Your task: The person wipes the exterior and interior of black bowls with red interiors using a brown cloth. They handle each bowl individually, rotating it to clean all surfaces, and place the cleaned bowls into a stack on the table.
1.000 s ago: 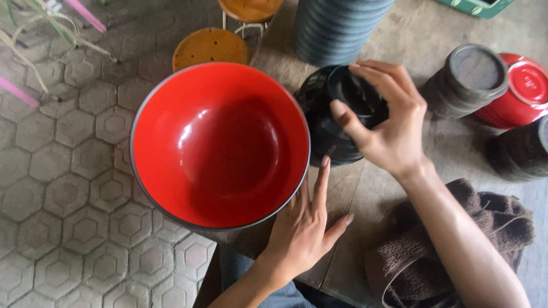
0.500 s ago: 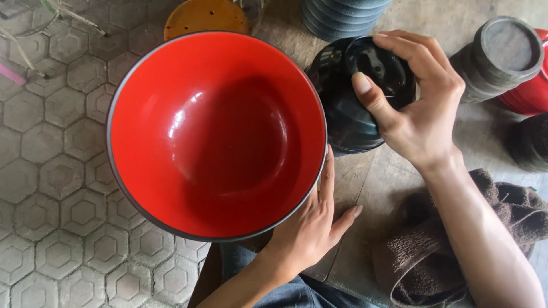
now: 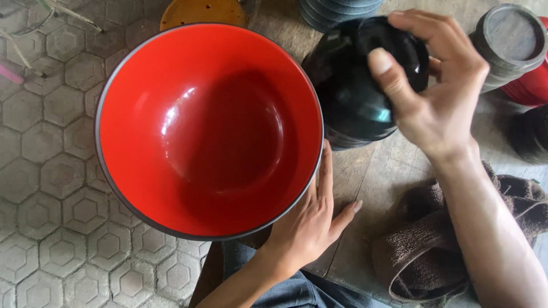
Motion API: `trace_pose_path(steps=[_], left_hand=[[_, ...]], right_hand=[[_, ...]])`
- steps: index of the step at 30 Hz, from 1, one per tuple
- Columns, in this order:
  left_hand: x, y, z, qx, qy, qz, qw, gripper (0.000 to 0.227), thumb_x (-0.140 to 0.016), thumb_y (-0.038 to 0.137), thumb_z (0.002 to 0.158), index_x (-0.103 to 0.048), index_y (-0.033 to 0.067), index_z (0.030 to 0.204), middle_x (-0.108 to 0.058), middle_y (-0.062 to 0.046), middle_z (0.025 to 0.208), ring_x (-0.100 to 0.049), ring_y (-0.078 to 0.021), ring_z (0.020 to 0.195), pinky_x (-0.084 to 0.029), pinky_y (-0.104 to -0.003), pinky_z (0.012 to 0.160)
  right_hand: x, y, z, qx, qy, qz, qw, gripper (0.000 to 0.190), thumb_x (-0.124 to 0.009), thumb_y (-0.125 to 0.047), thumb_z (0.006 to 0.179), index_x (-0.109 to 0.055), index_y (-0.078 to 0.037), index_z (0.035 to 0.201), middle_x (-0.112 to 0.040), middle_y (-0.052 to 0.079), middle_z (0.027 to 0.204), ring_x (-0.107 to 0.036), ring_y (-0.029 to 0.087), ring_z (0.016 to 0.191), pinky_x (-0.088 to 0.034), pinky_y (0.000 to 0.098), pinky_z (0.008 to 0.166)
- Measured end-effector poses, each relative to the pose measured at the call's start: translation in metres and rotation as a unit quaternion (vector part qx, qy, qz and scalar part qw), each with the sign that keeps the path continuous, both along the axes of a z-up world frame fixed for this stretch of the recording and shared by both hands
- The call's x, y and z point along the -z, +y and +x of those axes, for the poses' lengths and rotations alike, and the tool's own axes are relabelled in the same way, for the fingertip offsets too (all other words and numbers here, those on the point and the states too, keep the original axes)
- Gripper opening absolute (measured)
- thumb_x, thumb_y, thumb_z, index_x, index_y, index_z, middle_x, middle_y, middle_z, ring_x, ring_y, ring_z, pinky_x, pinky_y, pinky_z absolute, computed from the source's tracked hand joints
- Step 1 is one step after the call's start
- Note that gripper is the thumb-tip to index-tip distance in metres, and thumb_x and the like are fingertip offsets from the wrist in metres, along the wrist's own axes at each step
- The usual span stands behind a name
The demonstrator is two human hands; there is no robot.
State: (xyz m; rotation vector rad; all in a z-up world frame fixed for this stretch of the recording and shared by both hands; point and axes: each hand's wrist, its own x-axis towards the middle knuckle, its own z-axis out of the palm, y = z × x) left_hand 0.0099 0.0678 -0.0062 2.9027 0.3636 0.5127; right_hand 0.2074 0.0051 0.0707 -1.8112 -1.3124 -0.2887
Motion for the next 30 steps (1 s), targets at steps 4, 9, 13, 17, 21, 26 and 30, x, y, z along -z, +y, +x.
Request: trace_pose_path(steps=[4,9,13,17,21,26,30], left_hand=[[0.000,0.000,0.001,0.000,0.007,0.007,1.000,0.094,-0.042,0.066,0.101,-0.022,-0.0058,0.159,-0.037,-0.026,0.163,-0.036,-0.0370,0.151,-0.026,-0.043,0.126],[0.002,-0.004,-0.004,0.049,-0.016,-0.112,0.992,0.095,-0.045,0.058,0.103,-0.007,-0.0100,0.158,-0.021,-0.032,0.166,-0.030,-0.0481,0.153,-0.036,-0.048,0.122],[-0.001,-0.004,-0.006,0.087,-0.016,-0.215,0.973,0.099,-0.041,0.059,0.102,0.007,-0.0049,0.159,0.004,-0.036,0.167,-0.015,-0.0546,0.156,-0.035,-0.058,0.119],[-0.001,-0.010,-0.006,0.110,-0.051,-0.215,0.969,0.098,-0.051,0.053,0.103,0.005,-0.0044,0.159,0.009,-0.037,0.166,0.001,-0.0531,0.159,-0.013,-0.055,0.131],[-0.004,-0.024,-0.014,0.165,-0.123,-0.216,0.955,0.080,-0.061,0.033,0.106,-0.012,0.0016,0.162,0.006,-0.033,0.168,0.002,-0.0520,0.161,-0.012,-0.063,0.135],[-0.001,-0.064,0.014,0.263,-0.206,-0.574,0.748,0.058,-0.042,0.041,0.109,-0.036,0.0026,0.152,-0.037,-0.019,0.160,-0.037,-0.0309,0.151,-0.035,-0.048,0.126],[-0.062,-0.087,0.052,0.256,-0.231,-0.834,0.432,0.052,-0.056,0.037,0.106,-0.052,0.0065,0.148,-0.059,-0.015,0.148,-0.056,-0.0285,0.138,-0.047,-0.046,0.119]], right_hand=[[0.000,-0.014,0.016,0.004,0.011,0.020,1.000,0.044,-0.063,-0.022,0.123,-0.063,0.018,0.141,-0.067,0.027,0.130,-0.063,0.031,0.116,-0.047,0.0373,0.094],[-0.003,-0.046,0.020,0.035,0.090,0.074,0.993,0.042,-0.059,-0.025,0.131,-0.041,-0.001,0.103,-0.038,0.006,0.092,-0.034,0.016,0.088,-0.029,0.0365,0.087],[-0.031,-0.070,-0.015,0.006,0.050,0.086,0.995,0.052,-0.054,-0.036,0.124,-0.054,0.014,0.136,-0.056,0.018,0.119,-0.049,0.024,0.109,-0.037,0.0388,0.099],[-0.044,-0.112,-0.035,0.008,-0.120,0.048,0.992,0.064,-0.052,-0.034,0.112,-0.059,0.023,0.140,-0.056,0.034,0.130,-0.055,0.045,0.120,-0.043,0.0531,0.106],[-0.033,-0.151,-0.040,0.042,-0.218,0.113,0.969,0.069,-0.041,-0.042,0.108,-0.055,0.021,0.131,-0.057,0.044,0.127,-0.061,0.054,0.118,-0.048,0.0584,0.105],[-0.020,-0.187,-0.038,0.059,-0.257,0.205,0.943,0.071,-0.041,-0.050,0.102,-0.052,0.016,0.126,-0.054,0.040,0.120,-0.055,0.049,0.112,-0.045,0.0572,0.102],[-0.016,-0.196,-0.030,-0.030,-0.228,0.156,0.961,0.066,-0.058,-0.047,0.105,-0.045,0.007,0.141,-0.048,0.034,0.143,-0.051,0.050,0.138,-0.047,0.0656,0.123]])
